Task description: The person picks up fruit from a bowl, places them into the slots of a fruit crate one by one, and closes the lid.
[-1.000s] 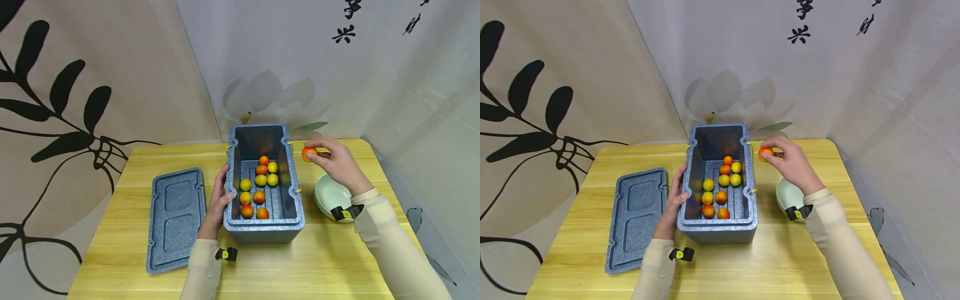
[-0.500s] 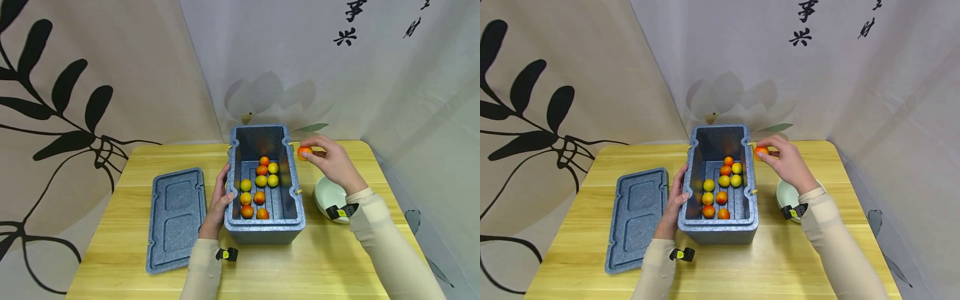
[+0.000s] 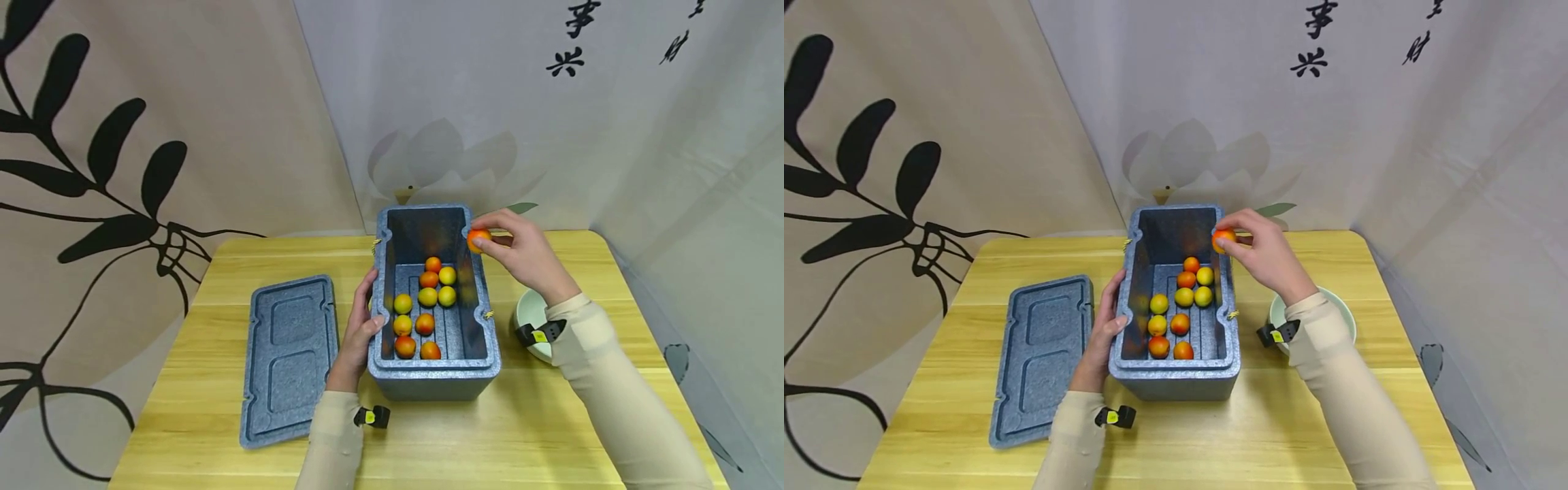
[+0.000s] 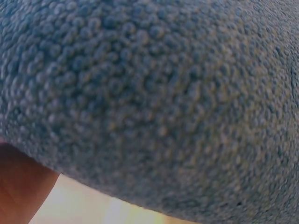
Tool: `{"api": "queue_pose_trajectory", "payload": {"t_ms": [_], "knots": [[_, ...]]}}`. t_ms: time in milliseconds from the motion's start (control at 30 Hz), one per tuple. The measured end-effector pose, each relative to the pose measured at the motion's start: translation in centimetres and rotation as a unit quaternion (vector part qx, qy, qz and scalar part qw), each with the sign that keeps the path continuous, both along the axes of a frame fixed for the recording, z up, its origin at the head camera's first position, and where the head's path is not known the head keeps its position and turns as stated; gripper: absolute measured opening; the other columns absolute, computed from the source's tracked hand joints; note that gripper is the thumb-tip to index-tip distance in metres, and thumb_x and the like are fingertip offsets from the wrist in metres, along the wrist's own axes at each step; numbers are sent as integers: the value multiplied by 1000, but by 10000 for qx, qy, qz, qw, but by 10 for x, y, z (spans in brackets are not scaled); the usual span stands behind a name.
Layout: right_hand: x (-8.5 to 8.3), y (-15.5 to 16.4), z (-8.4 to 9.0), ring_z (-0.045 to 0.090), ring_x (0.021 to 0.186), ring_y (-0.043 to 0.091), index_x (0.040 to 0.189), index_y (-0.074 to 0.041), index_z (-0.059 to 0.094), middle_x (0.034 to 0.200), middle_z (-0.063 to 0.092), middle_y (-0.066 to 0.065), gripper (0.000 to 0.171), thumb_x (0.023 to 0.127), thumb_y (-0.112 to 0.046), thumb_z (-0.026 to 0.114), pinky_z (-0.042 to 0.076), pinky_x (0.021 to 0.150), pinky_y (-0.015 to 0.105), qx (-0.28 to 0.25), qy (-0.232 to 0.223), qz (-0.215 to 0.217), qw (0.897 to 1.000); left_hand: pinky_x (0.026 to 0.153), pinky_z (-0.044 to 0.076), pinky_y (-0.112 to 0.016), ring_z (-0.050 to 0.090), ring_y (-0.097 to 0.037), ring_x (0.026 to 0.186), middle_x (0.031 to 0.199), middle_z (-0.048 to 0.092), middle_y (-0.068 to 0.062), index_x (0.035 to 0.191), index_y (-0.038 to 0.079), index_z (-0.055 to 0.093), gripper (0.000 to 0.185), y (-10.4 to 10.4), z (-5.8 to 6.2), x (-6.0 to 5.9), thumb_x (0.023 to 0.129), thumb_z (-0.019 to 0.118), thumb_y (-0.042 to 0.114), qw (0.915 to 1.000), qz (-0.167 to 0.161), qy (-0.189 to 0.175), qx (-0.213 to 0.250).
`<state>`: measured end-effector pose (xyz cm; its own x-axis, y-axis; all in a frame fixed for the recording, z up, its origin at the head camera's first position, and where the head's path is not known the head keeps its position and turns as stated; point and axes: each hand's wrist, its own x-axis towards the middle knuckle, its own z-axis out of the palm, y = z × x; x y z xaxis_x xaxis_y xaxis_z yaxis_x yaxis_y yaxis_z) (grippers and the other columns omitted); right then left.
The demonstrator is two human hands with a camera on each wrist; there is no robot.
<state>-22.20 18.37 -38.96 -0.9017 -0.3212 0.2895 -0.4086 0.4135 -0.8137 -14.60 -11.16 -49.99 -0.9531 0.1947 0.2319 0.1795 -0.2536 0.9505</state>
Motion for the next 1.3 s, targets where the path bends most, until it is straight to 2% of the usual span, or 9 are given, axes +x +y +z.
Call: {"api": "queue_pose_trajectory", "payload": {"t_ms": [200, 367, 600, 833, 1033, 1133, 1300], "knots": [[-2, -6, 4, 57, 109, 22, 121, -5, 67, 121, 59, 4, 28, 95, -17, 64, 49, 93, 42, 64, -48, 200, 9998, 105, 35, -41, 25, -40, 136, 158, 15, -6, 156, 18, 23, 79, 1, 0, 0, 83, 50, 29, 10000, 17, -53, -13], [-6, -13, 5, 57, 109, 20, 123, -9, 67, 121, 59, 1, 30, 95, -19, 65, 49, 93, 41, 295, -52, 323, 9990, 106, 34, -44, 22, -45, 137, 158, 15, -7, 156, 18, 22, 79, 0, -1, 0, 83, 50, 30, 10000, 6, -49, 11], [-15, -26, 10, 58, 105, 19, 118, -10, 67, 117, 60, 1, 26, 94, -22, 66, 49, 92, 43, 650, 85, 557, 9963, 107, 24, -61, 18, -47, 138, 159, 14, -7, 156, 16, 22, 79, 0, -2, -1, 83, 50, 29, 10000, 10, 14, 2], [-23, -38, 13, 55, 106, 20, 116, -9, 68, 120, 60, 2, 24, 95, -21, 65, 47, 93, 45, 824, 132, 746, 9937, 107, 31, -46, 21, -43, 138, 158, 15, -6, 156, 18, 23, 78, 1, -2, -1, 83, 50, 30, 10000, -3, 41, 4], [-27, -41, 11, 55, 108, 20, 117, -10, 67, 120, 60, 2, 24, 96, -20, 64, 46, 93, 50, 831, 115, 843, 9929, 108, 25, -56, 15, -46, 140, 159, 15, -8, 156, 16, 23, 78, 2, -1, -1, 83, 50, 28, 9999, 25, 119, -17], [-28, -42, 11, 55, 109, 21, 117, -10, 67, 119, 60, 2, 24, 95, -19, 64, 45, 94, 49, 868, 60, 836, 9927, 109, 24, -56, 14, -46, 140, 159, 15, -7, 156, 16, 23, 78, 2, 0, -1, 83, 50, 29, 9999, 55, 102, -28], [-30, -44, 11, 52, 119, 28, 121, -5, 64, 128, 56, 8, 29, 94, -16, 65, 42, 100, 44, 920, -132, 858, 9920, 108, 24, -57, 16, -46, 139, 159, 15, -7, 156, 16, 23, 79, 1, -1, -1, 83, 50, 29, 9999, 24, 107, 5]]}}
